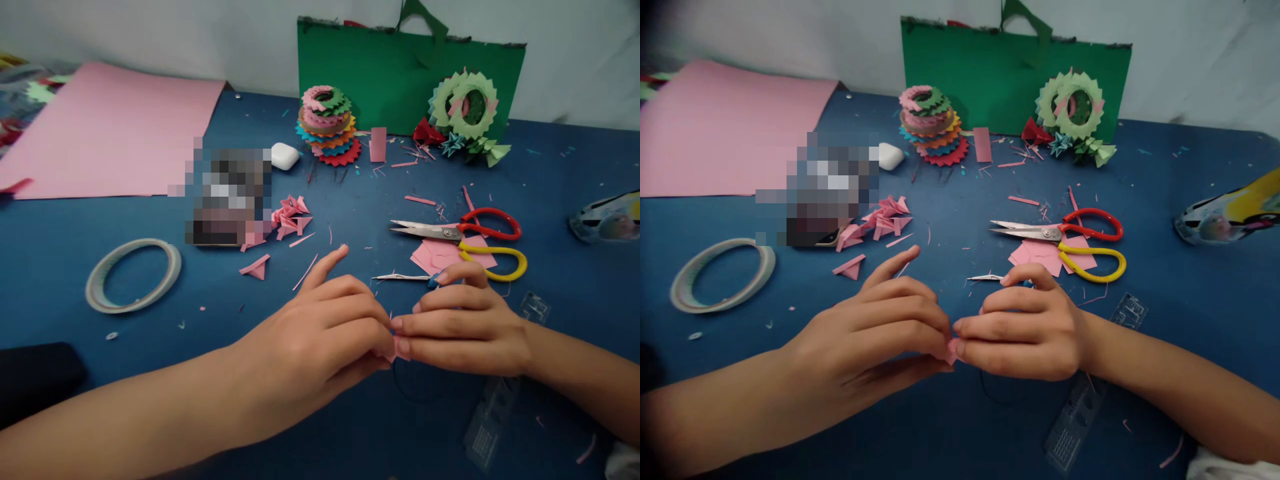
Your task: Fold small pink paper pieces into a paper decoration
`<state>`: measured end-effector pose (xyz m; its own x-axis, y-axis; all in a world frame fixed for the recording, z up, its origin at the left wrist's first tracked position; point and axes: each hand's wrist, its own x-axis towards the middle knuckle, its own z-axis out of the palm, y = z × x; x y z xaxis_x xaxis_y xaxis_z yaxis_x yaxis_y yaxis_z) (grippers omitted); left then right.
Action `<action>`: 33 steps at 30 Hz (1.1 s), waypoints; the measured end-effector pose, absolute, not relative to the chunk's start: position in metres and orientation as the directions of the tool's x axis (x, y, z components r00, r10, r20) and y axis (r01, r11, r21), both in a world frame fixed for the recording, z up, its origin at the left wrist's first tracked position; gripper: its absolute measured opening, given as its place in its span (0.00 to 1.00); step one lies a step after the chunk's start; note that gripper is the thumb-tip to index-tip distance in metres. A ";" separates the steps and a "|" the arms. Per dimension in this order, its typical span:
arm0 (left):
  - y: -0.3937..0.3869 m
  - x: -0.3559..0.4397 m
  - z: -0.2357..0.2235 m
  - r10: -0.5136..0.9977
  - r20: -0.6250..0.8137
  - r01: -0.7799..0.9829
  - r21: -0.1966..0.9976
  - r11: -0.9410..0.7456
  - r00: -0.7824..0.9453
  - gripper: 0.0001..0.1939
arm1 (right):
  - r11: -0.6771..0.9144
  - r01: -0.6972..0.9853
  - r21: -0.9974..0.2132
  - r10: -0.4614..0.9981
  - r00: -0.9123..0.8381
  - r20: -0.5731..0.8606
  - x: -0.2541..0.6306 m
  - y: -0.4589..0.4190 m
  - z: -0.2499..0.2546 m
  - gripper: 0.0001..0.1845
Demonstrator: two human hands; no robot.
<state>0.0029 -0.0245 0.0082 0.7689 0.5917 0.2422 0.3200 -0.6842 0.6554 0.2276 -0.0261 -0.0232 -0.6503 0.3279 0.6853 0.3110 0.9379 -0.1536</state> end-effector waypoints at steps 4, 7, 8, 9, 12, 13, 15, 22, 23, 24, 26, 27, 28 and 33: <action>-0.024 0.004 0.007 0.586 0.246 0.310 0.660 -0.684 0.772 0.04 | 0.926 0.321 -0.199 0.371 -0.675 0.638 0.229 -0.027 -0.018 0.06; -0.021 0.005 0.006 0.615 0.272 0.322 0.660 -0.679 0.740 0.01 | 0.889 0.373 -0.266 0.455 -0.660 0.598 0.229 -0.027 -0.019 0.09; -0.020 0.005 0.006 0.634 0.292 0.327 0.661 -0.675 0.716 0.01 | 0.868 0.384 -0.315 0.496 -0.640 0.587 0.228 -0.026 -0.021 0.08; -0.018 0.005 0.004 0.655 0.307 0.334 0.667 -0.665 0.690 0.02 | 0.842 0.386 -0.378 0.540 -0.610 0.580 0.227 -0.025 -0.023 0.08; -0.011 0.004 -0.003 0.741 0.304 0.385 0.702 -0.599 0.599 0.05 | 0.712 0.373 -0.595 0.689 -0.531 0.492 0.222 -0.023 -0.031 0.09; -0.009 0.004 -0.006 0.773 0.291 0.407 0.717 -0.567 0.564 0.05 | 0.652 0.379 -0.657 0.739 -0.512 0.438 0.221 -0.022 -0.032 0.09; -0.007 0.003 -0.012 0.823 0.264 0.434 0.746 -0.504 0.502 0.05 | 0.525 0.408 -0.747 0.816 -0.491 0.305 0.219 -0.022 -0.033 0.09; -0.005 0.004 -0.021 0.845 0.161 0.314 0.880 -0.357 0.511 0.07 | 0.369 0.379 -0.849 0.841 -0.524 0.131 0.217 -0.023 -0.029 0.13; -0.004 0.005 -0.021 0.841 0.154 0.300 0.889 -0.347 0.518 0.07 | 0.354 0.373 -0.858 0.838 -0.533 0.114 0.217 -0.023 -0.029 0.14; -0.004 0.005 -0.021 0.838 0.147 0.291 0.895 -0.339 0.525 0.07 | 0.340 0.368 -0.865 0.835 -0.542 0.098 0.217 -0.023 -0.029 0.15; -0.003 0.005 -0.021 0.835 0.133 0.281 0.904 -0.324 0.535 0.07 | 0.323 0.363 -0.874 0.825 -0.560 0.073 0.217 -0.022 -0.029 0.15; -0.002 0.005 -0.021 0.831 0.130 0.273 0.908 -0.319 0.541 0.07 | 0.319 0.364 -0.875 0.822 -0.566 0.064 0.217 -0.022 -0.029 0.15; -0.002 0.005 -0.021 0.827 0.130 0.262 0.912 -0.317 0.548 0.07 | 0.318 0.366 -0.875 0.818 -0.572 0.058 0.218 -0.021 -0.030 0.15; -0.004 0.006 -0.025 0.820 0.066 0.281 0.921 -0.269 0.569 0.06 | 0.331 0.402 -0.854 0.799 -0.601 0.026 0.219 -0.019 -0.033 0.15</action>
